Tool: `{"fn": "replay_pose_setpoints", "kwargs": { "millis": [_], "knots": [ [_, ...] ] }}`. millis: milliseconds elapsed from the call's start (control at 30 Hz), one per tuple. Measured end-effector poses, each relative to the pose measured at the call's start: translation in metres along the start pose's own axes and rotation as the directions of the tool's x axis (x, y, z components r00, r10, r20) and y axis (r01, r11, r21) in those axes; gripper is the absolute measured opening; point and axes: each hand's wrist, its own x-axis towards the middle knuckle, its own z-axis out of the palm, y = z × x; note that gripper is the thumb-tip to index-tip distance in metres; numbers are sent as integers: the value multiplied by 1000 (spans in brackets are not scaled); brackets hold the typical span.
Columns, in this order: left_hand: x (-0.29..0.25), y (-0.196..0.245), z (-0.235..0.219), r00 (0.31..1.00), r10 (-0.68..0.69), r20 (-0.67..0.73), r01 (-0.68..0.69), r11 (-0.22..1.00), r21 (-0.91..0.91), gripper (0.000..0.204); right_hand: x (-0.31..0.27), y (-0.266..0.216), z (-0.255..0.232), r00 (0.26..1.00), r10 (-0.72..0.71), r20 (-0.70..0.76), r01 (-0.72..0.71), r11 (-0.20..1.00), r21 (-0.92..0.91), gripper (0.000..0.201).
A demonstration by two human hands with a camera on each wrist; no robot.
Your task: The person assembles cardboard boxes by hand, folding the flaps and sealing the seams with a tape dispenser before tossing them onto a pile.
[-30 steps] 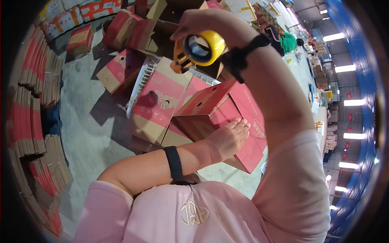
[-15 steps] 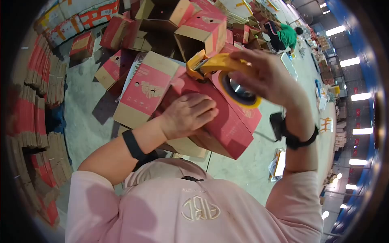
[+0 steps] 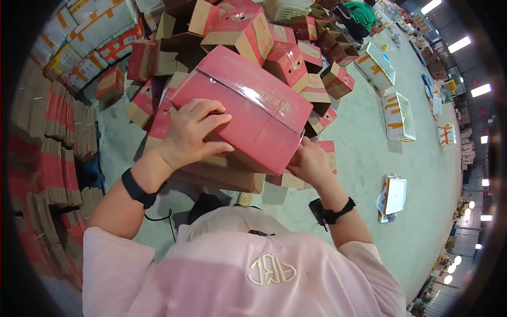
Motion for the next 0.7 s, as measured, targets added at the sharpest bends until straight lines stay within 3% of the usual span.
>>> {"fn": "replay_pose_setpoints", "kwargs": {
  "millis": [67, 100, 133, 167, 200, 233, 267, 300, 333, 400, 467, 533, 600, 633, 667, 700],
  "knots": [
    [5, -25, -22, 997, -54, -49, 55, 999, 1, 53, 22, 0, -6, 999, 48, -14, -48, 998, -37, 48],
    [9, -42, -33, 973, -177, -147, 188, 980, 59, 51, 30, 6, -15, 999, 36, -38, -38, 998, -49, 47],
    [3, -60, -34, 917, -354, -184, 354, 935, -34, 53, 38, 14, -23, 998, 29, -61, -33, 998, -60, 46],
    [-7, -61, -33, 861, -508, 31, 482, 794, -372, 55, 54, 24, -29, 998, -2, -61, -5, 992, -125, 42],
    [-18, -59, -33, 787, -550, 281, 586, 521, -621, 56, 79, 38, -39, 997, -33, -66, 20, 981, -194, 38],
    [-28, -48, -41, 808, -474, 349, 588, 624, -514, 59, 107, 53, -56, 1000, 5, 27, 2, 961, -277, 40],
    [-35, -34, -52, 811, -400, 426, 567, 717, -405, 62, 132, 60, -71, 991, 57, 120, -10, 933, -359, 43],
    [-35, -26, -59, 874, -256, 413, 381, 888, -257, 65, 150, 38, -101, 979, 186, 78, -145, 917, -372, 45],
    [-31, -20, -61, 902, -107, 418, 161, 982, -96, 68, 169, 13, -132, 951, 307, 38, -270, 883, -383, 47],
    [-16, -14, -51, 967, 136, 216, -110, 985, -130, 64, 217, 20, -161, 981, 120, -153, -171, 907, -385, 50],
    [3, -27, -21, 956, 276, 100, -252, 946, -206, 57, 279, 3, -187, 964, -22, -266, -50, 964, -261, 47],
    [6, -27, 10, 960, 278, 19, -268, 941, -208, 51, 354, -14, -199, 972, -152, -180, 107, 965, -239, 48],
    [5, -16, 35, 958, 286, -32, -288, 948, -137, 46, 393, -87, -197, 976, -101, 193, 151, 951, -270, 36],
    [1, -2, 46, 954, 295, -43, -298, 952, -68, 44, 391, -114, -186, 955, -213, 205, 205, 977, 57, 35],
    [-1, 6, 51, 951, 305, -55, -305, 952, 5, 42, 369, -145, -171, 931, -321, 177, 237, 895, 377, 33],
    [-1, 11, 51, 941, 331, -65, -330, 944, 28, 41, 344, -172, -155, 906, -408, 117, 237, 716, 657, 31]
  ]
}}
